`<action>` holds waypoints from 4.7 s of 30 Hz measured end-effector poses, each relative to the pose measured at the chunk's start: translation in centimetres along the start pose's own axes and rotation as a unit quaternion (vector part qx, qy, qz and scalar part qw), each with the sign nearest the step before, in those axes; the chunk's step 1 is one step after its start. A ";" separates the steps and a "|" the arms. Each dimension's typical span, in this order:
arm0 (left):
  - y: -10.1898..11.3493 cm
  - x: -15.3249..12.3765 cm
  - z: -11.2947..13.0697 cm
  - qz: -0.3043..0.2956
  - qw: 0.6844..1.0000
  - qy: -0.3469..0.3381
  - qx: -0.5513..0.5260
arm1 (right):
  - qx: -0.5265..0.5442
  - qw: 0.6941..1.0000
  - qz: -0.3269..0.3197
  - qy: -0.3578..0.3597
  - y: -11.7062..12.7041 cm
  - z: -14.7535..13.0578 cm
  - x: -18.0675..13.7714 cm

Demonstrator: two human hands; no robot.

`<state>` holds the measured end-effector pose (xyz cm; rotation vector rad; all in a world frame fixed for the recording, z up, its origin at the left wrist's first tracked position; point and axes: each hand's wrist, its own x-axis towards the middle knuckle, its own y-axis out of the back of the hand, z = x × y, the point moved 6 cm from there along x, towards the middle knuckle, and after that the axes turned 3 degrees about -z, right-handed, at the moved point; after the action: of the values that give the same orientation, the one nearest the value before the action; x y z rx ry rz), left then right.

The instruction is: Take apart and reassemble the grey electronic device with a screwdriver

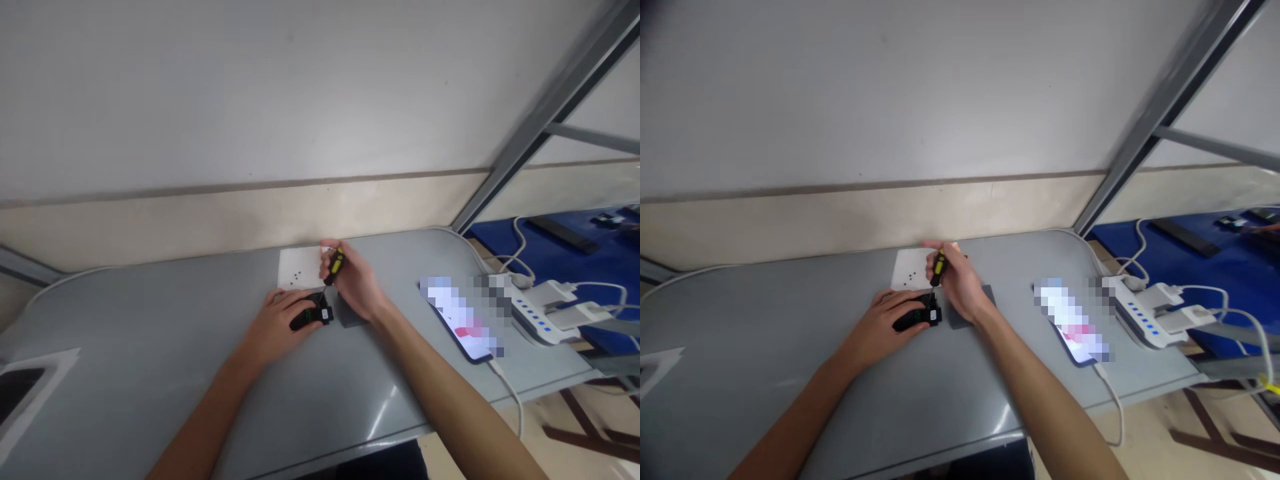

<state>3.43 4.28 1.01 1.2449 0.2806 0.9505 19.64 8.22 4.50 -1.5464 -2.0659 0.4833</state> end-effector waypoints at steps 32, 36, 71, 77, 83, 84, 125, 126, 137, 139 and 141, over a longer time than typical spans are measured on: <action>1.6 -0.3 -0.1 0.082 0.996 0.018 -0.029 | -0.465 0.857 0.200 0.095 5.0 -2.6 -0.2; 2.4 -0.4 -0.7 0.155 0.986 0.053 -0.035 | -0.399 0.887 0.202 0.114 4.9 -3.0 -0.1; 3.6 -0.5 -0.1 0.216 0.975 0.005 0.048 | -0.304 0.936 0.136 0.110 2.6 -2.2 -0.4; 3.3 -0.4 -0.6 0.165 0.985 0.033 0.023 | -0.337 0.927 0.115 0.118 2.0 -2.1 -0.6; 3.2 -0.6 -3.0 0.101 0.986 0.131 -0.018 | -0.351 0.926 0.098 0.102 1.7 -1.2 -0.6; 3.1 -0.7 -3.4 0.096 0.985 0.143 -0.016 | -0.353 0.926 0.091 0.101 1.6 -1.1 -0.6; 1.5 -0.7 -3.6 0.041 0.991 0.128 -0.029 | -0.230 0.966 -0.017 0.115 -5.4 1.7 2.6; 1.5 -0.7 -3.6 0.040 0.991 0.124 -0.027 | -0.203 0.973 -0.015 0.107 -5.2 2.0 2.6; 1.6 -0.6 -3.6 0.042 0.991 0.123 -0.026 | -0.114 0.992 -0.009 0.054 -4.6 2.9 2.3; 1.6 -0.6 -3.6 0.045 0.991 0.120 -0.032 | -0.117 0.992 -0.001 0.046 -4.5 3.0 2.2; 1.6 -0.6 -3.6 0.042 0.991 0.120 -0.035 | -0.121 0.992 0.015 0.044 -4.2 3.0 2.2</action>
<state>-0.09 6.29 1.02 1.0863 0.3831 1.1759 14.11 9.19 4.87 -1.7055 -2.0967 0.1768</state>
